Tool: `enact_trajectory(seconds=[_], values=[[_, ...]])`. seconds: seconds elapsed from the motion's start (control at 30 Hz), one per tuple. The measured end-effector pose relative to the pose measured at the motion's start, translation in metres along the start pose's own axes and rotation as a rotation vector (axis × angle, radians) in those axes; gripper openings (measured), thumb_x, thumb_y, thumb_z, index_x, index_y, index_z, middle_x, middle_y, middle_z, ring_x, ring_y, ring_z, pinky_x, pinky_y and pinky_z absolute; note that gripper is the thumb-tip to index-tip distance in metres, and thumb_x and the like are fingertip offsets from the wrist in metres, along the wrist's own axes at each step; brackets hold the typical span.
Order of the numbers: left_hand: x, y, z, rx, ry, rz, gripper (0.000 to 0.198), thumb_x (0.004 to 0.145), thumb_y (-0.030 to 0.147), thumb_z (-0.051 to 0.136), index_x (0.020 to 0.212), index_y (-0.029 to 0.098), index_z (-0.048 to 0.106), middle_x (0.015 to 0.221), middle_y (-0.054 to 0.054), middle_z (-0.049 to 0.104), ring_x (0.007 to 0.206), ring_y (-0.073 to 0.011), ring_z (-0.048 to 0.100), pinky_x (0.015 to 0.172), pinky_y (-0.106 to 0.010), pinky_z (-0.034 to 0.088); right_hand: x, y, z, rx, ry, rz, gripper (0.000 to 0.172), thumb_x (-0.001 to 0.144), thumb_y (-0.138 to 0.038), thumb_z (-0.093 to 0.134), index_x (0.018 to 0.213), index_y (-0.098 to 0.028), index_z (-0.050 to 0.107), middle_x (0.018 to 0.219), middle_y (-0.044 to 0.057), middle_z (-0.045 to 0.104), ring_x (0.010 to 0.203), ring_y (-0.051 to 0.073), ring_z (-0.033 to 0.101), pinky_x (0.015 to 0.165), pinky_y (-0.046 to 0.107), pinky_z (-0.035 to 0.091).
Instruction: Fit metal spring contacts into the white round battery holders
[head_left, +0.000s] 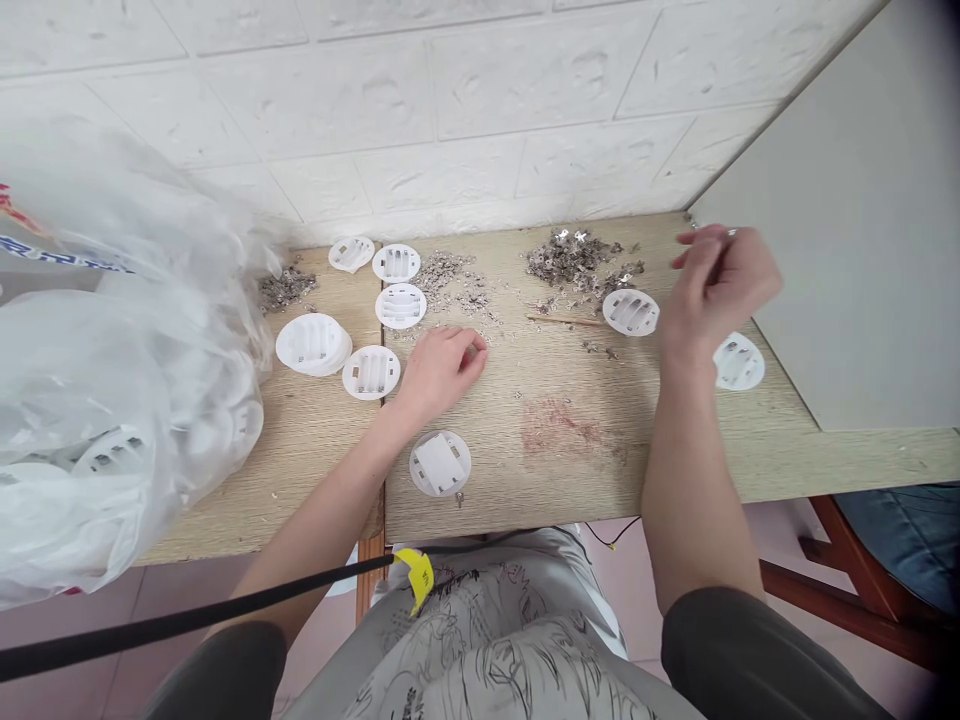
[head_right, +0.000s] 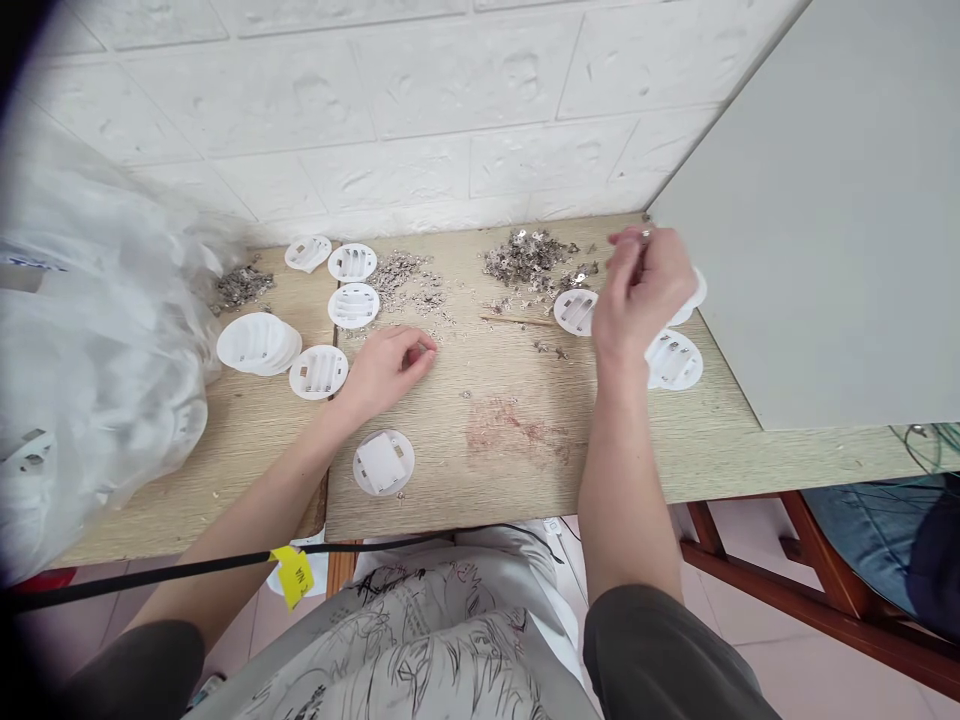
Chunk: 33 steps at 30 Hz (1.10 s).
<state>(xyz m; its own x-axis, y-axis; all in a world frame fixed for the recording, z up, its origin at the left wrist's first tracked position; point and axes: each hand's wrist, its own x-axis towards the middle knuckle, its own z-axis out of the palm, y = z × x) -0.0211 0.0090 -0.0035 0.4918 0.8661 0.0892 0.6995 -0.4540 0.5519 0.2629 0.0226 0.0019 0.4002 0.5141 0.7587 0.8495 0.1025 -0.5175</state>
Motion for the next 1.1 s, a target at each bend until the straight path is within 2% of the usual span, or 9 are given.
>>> enact_trajectory(seconds=[0.17, 0.3, 0.37, 0.47, 0.57, 0.7, 0.8, 0.93, 1.1], values=[[0.001, -0.001, 0.001, 0.032, 0.116, -0.034, 0.018, 0.092, 0.023, 0.048, 0.085, 0.019, 0.064, 0.079, -0.004, 0.064, 0.085, -0.0213, 0.055, 0.08, -0.035, 0.043, -0.017, -0.034, 0.01, 0.066, -0.294, -0.113, 0.043, 0.102, -0.039, 0.028, 0.09, -0.019, 0.064, 0.081, 0.009, 0.065, 0.084, 0.023, 0.063, 0.078, 0.04, 0.048], [0.001, -0.005, -0.001, 0.126, 0.272, -0.091, 0.018, 0.091, 0.022, 0.048, 0.09, 0.022, 0.066, 0.085, -0.006, 0.063, 0.091, -0.0245, 0.054, 0.087, -0.039, 0.043, -0.025, -0.049, 0.016, 0.036, -0.558, -0.104, 0.046, 0.103, -0.043, 0.026, 0.098, -0.022, 0.066, 0.094, 0.01, 0.067, 0.09, 0.024, 0.062, 0.081, 0.04, 0.048], [0.001, -0.007, -0.003, 0.163, 0.335, -0.136, 0.018, 0.09, 0.023, 0.049, 0.095, 0.023, 0.066, 0.094, -0.007, 0.064, 0.099, -0.0268, 0.053, 0.09, -0.042, 0.042, -0.029, -0.053, 0.02, 0.019, -0.628, -0.096, 0.044, 0.102, -0.043, 0.028, 0.101, -0.023, 0.067, 0.099, 0.011, 0.066, 0.092, 0.026, 0.061, 0.08, 0.04, 0.048], [0.0, -0.009, -0.006, 0.226, 0.382, -0.176, 0.021, 0.09, 0.024, 0.051, 0.104, 0.025, 0.066, 0.109, -0.009, 0.062, 0.111, -0.0302, 0.05, 0.096, -0.045, 0.039, -0.036, -0.056, 0.024, -0.023, -0.659, -0.104, 0.04, 0.099, -0.044, 0.035, 0.105, -0.023, 0.068, 0.102, 0.012, 0.065, 0.097, 0.029, 0.059, 0.079, 0.042, 0.047], [-0.001, -0.011, -0.009, 0.291, 0.368, -0.202, 0.025, 0.089, 0.025, 0.051, 0.11, 0.023, 0.064, 0.116, -0.013, 0.06, 0.116, -0.0324, 0.049, 0.098, -0.048, 0.037, -0.042, -0.057, 0.028, -0.067, -0.693, -0.138, 0.036, 0.096, -0.045, 0.042, 0.109, -0.024, 0.069, 0.108, 0.013, 0.064, 0.104, 0.032, 0.056, 0.079, 0.043, 0.048], [-0.003, -0.016, -0.013, 0.347, 0.354, -0.245, 0.026, 0.09, 0.026, 0.048, 0.11, 0.021, 0.064, 0.112, -0.015, 0.061, 0.111, -0.0342, 0.051, 0.094, -0.049, 0.038, -0.048, -0.061, 0.03, -0.054, -0.782, -0.218, 0.036, 0.093, -0.045, 0.051, 0.117, -0.023, 0.067, 0.117, 0.014, 0.062, 0.109, 0.034, 0.053, 0.082, 0.046, 0.049], [-0.003, -0.023, -0.015, 0.388, 0.364, -0.283, 0.023, 0.088, 0.026, 0.049, 0.105, 0.021, 0.064, 0.105, -0.015, 0.063, 0.106, -0.0355, 0.052, 0.09, -0.05, 0.039, -0.049, -0.064, 0.03, -0.03, -0.817, -0.253, 0.033, 0.092, -0.041, 0.053, 0.115, -0.022, 0.067, 0.118, 0.014, 0.062, 0.111, 0.034, 0.052, 0.083, 0.047, 0.049], [-0.003, -0.027, -0.015, 0.408, 0.372, -0.324, 0.025, 0.085, 0.023, 0.051, 0.106, 0.021, 0.063, 0.107, -0.016, 0.061, 0.107, -0.0369, 0.051, 0.087, -0.05, 0.04, -0.047, -0.063, 0.03, -0.022, -0.78, -0.221, 0.027, 0.093, -0.033, 0.051, 0.11, -0.023, 0.069, 0.116, 0.014, 0.062, 0.11, 0.033, 0.053, 0.082, 0.047, 0.049], [-0.002, -0.024, -0.015, 0.365, 0.335, -0.293, 0.024, 0.083, 0.021, 0.053, 0.105, 0.022, 0.063, 0.108, -0.015, 0.061, 0.108, -0.0368, 0.05, 0.089, -0.051, 0.04, -0.042, -0.055, 0.03, -0.048, -0.681, -0.152, 0.025, 0.093, -0.031, 0.05, 0.107, -0.023, 0.069, 0.114, 0.014, 0.062, 0.11, 0.034, 0.053, 0.083, 0.048, 0.049]])
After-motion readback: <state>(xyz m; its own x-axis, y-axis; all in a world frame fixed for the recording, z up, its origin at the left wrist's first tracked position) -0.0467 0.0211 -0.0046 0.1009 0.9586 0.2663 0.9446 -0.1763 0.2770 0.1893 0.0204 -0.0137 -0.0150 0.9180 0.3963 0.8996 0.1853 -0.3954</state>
